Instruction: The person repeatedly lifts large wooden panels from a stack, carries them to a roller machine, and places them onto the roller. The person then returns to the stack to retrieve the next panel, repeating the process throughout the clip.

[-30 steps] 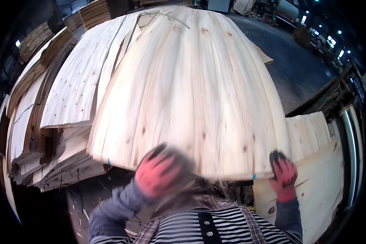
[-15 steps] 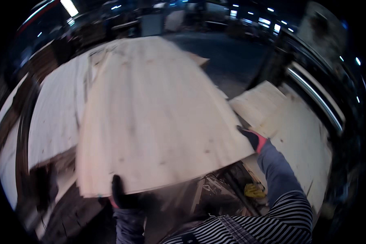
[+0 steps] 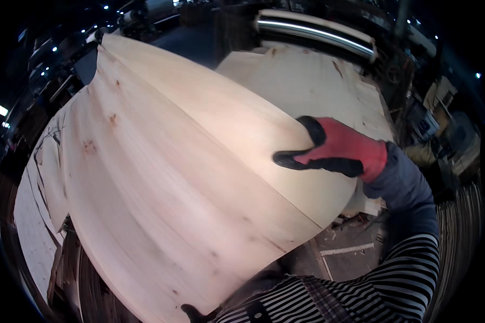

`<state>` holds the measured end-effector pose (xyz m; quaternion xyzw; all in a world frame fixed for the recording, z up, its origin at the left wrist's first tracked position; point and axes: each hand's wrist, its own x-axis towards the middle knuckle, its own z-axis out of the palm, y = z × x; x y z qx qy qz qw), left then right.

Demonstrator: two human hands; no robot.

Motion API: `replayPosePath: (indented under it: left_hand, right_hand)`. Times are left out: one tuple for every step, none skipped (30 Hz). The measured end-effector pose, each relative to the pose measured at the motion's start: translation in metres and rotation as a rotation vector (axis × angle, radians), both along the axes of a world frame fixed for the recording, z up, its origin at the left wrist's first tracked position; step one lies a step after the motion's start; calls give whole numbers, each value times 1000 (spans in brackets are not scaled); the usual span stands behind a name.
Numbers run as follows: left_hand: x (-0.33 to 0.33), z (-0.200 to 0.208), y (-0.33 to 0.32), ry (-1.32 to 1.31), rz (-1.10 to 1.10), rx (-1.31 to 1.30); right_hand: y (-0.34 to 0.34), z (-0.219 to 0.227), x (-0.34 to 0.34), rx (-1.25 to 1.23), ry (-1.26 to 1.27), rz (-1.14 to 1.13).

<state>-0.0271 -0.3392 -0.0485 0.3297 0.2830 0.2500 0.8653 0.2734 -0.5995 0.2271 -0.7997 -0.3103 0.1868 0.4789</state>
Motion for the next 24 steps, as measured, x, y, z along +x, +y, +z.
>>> replayPosePath:
  left_hand:
    - [-3, -10, -22, -14, -72, -53]
    - [-6, -18, -42, -35, -140, -107]
    - [-8, -25, -60, -65, -202, -155]
    - [-8, -30, -72, -112, -261, -185]
    - [-10, -33, -83, -222, -367, -251]
    - [-8, -34, -88, -197, -367, -235]
    - [-6, -35, -89, -215, -405, -202]
    - [2, -37, -88, -179, -436, -84]
    - [9, -38, -82, -147, -495, -40]
    - [19, -42, -78, -74, -456, 42]
    - [28, -46, -71, 81, -534, 85]
    - [41, -53, -61, 129, -579, 95]
    - [57, -63, -54, 197, -651, 249]
    - [72, -73, -47, 221, -700, 436]
    - [79, -83, -44, 158, -616, 145]
    - [82, -90, -37, 101, -635, 211]
    - [85, -95, -30, 70, -664, 323]
    - [85, -97, -22, 160, -611, 198]
    - [86, -95, -12, 175, -537, -27]
    - [86, -91, -4, 126, -542, -159]
    - [89, -82, 10, 138, -566, -239]
    - [96, -73, 23, 163, -559, -276]
    - [104, -64, 32, 147, -585, -230]
    - [114, -55, 39, 135, -596, -144]
  right_hand:
    - [-27, -2, -15, -4, -53, -38]
    - [-52, -7, -29, 62, 50, -98]
    - [-77, -11, -43, 134, 131, -150]
    - [-102, -16, -57, 208, 208, -202]
    - [-128, -22, -68, 118, 180, -313]
    - [-152, -31, -79, 74, 154, -398]
    - [-173, -45, -90, 172, 198, -507]
    - [-192, -64, -104, 324, 246, -594]
    - [-207, -87, -115, 389, 274, -678]
    - [-220, -111, -128, 417, 337, -835]
    - [-234, -135, -144, 390, 360, -839]
    - [-244, -159, -163, 358, 392, -838]
    - [-247, -188, -178, 138, 321, -890]
    - [-252, -212, -190, 25, 327, -940]
    - [-255, -234, -202, 91, 343, -952]
    - [-256, -253, -213, 245, 460, -1021]
    - [-259, -268, -224, 239, 449, -1025]
    - [-258, -280, -237, 288, 401, -950]
    - [-251, -295, -246, 511, 602, -1059]
    - [-239, -309, -247, 925, 746, -1083]
    - [-231, -314, -252, 725, 611, -1051]
    - [-218, -319, -253, 451, 535, -1156]
    - [-203, -320, -251, 485, 519, -1118]
    - [-187, -317, -248, 468, 542, -1148]
